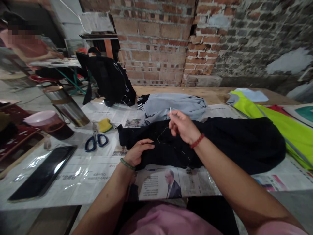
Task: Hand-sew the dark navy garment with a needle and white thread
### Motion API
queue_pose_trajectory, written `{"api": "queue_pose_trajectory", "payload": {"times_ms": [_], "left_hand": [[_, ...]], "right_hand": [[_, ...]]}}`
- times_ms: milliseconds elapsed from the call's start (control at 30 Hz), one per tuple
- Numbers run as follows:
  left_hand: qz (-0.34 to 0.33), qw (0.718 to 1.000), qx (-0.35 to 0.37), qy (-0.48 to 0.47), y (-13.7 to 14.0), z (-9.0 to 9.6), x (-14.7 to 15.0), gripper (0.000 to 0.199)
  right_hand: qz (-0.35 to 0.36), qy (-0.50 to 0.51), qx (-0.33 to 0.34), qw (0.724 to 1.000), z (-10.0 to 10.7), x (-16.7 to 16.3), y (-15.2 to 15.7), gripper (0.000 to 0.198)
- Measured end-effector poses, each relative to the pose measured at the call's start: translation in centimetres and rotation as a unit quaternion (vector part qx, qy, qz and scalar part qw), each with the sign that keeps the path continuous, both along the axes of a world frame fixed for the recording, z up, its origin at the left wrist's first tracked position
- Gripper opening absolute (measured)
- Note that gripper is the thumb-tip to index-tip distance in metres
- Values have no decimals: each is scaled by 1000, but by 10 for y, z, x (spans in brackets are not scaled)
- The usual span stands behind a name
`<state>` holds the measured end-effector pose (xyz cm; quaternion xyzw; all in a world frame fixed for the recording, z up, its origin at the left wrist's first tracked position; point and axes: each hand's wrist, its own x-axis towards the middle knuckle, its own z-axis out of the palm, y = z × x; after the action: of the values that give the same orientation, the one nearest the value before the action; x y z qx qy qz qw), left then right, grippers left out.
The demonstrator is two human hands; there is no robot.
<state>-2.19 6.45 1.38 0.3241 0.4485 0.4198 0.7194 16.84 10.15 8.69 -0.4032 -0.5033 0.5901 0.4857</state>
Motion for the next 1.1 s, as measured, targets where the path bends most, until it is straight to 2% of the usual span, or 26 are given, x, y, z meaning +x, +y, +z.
{"api": "queue_pose_trajectory", "payload": {"times_ms": [133,267,500,800,1100], "left_hand": [[9,999,41,26,0,0,0,19],[27,993,96,71,0,0,1,13],[20,985,128,115,-2,2,2,11],[24,980,165,110,-2,0,3,11],[-8,949,252,187,-3,-5,7,7]], "right_hand": [[59,-140,-48,987,-27,-17,-53,16],[97,-191,-100,972,-48,-26,-77,14],[67,-225,-114,965,-57,-31,-73,10],[54,-227,-114,966,-59,-31,-69,11],[38,-214,-109,970,-62,-38,-59,8]]}}
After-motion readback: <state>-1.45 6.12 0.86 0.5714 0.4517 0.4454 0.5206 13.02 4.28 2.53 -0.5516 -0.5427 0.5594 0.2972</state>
